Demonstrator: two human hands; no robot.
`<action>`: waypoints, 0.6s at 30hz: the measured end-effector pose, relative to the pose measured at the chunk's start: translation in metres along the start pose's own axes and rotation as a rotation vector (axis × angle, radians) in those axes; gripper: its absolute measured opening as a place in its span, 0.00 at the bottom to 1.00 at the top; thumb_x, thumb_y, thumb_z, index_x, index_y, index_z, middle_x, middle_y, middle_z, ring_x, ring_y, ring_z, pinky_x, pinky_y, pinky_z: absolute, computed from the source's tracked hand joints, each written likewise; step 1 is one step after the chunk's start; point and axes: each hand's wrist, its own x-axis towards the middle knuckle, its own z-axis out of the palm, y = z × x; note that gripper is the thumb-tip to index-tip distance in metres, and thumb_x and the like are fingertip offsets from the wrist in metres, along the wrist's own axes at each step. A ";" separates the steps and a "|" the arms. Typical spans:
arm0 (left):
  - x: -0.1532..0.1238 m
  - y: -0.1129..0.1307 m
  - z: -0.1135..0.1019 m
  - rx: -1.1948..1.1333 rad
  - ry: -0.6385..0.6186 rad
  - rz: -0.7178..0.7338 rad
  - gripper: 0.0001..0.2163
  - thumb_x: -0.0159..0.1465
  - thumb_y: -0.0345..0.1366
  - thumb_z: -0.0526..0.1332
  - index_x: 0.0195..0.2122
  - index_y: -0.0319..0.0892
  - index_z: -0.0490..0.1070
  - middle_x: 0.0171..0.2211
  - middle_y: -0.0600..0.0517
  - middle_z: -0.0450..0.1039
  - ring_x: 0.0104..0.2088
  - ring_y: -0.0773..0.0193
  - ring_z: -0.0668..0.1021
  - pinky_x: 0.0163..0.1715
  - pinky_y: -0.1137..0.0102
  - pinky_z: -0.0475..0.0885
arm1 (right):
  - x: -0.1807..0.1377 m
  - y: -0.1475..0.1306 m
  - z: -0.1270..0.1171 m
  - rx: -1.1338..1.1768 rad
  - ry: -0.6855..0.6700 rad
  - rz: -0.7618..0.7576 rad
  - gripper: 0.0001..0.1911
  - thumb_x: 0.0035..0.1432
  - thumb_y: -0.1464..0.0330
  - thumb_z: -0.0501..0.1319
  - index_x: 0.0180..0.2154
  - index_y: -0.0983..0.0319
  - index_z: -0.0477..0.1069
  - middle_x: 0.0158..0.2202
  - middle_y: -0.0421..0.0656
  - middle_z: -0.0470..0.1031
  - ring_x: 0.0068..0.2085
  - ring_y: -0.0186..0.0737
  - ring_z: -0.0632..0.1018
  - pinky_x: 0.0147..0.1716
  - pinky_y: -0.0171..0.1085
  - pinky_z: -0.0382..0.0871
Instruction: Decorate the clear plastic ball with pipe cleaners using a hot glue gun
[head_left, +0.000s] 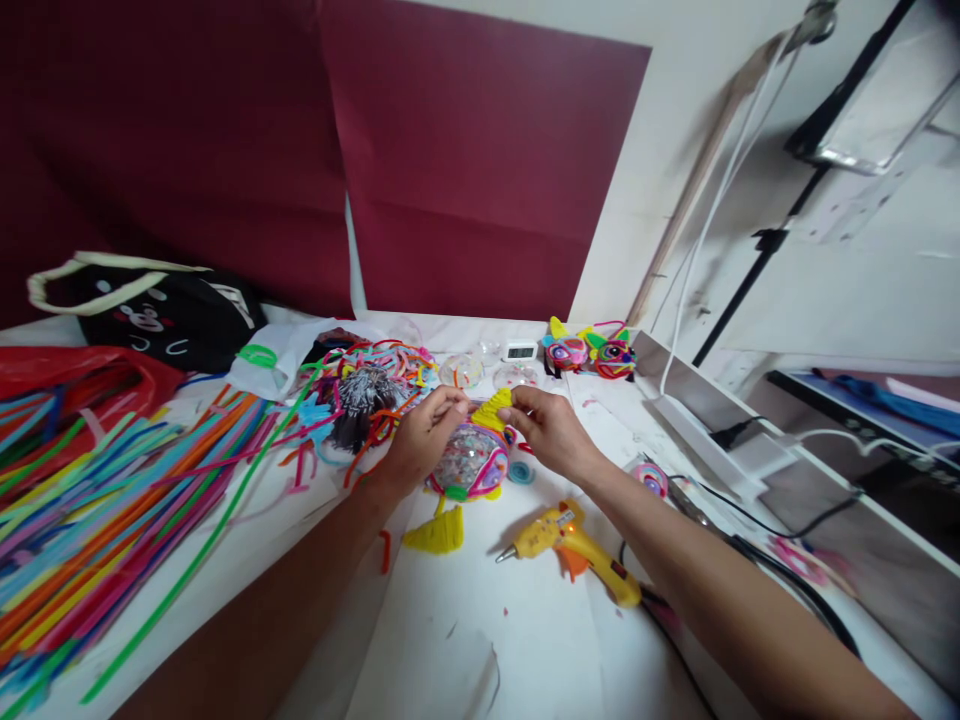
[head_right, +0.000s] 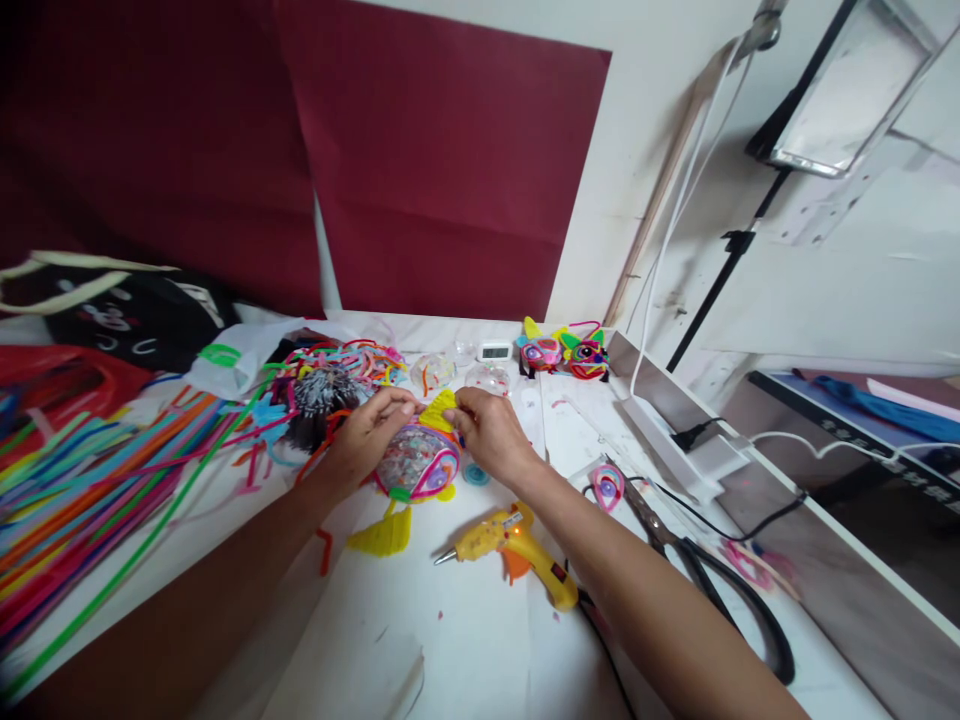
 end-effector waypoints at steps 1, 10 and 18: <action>0.000 0.000 0.000 0.003 -0.002 0.002 0.10 0.64 0.44 0.57 0.39 0.44 0.69 0.39 0.52 0.77 0.43 0.59 0.79 0.44 0.69 0.71 | 0.000 0.001 0.001 0.005 0.001 -0.001 0.12 0.59 0.68 0.57 0.24 0.59 0.59 0.23 0.36 0.62 0.27 0.34 0.64 0.28 0.34 0.56; -0.001 0.001 -0.001 0.007 -0.016 0.019 0.09 0.65 0.43 0.57 0.38 0.43 0.70 0.35 0.54 0.74 0.39 0.62 0.77 0.40 0.71 0.70 | 0.001 0.010 0.009 0.041 0.018 -0.006 0.11 0.59 0.68 0.57 0.25 0.59 0.61 0.23 0.37 0.64 0.27 0.35 0.66 0.28 0.34 0.57; 0.001 -0.010 0.000 0.004 -0.030 0.064 0.09 0.64 0.43 0.59 0.39 0.44 0.70 0.37 0.53 0.76 0.41 0.61 0.79 0.43 0.70 0.71 | -0.002 0.008 0.012 0.041 0.044 -0.030 0.10 0.59 0.68 0.57 0.25 0.58 0.61 0.23 0.37 0.64 0.26 0.35 0.65 0.29 0.34 0.57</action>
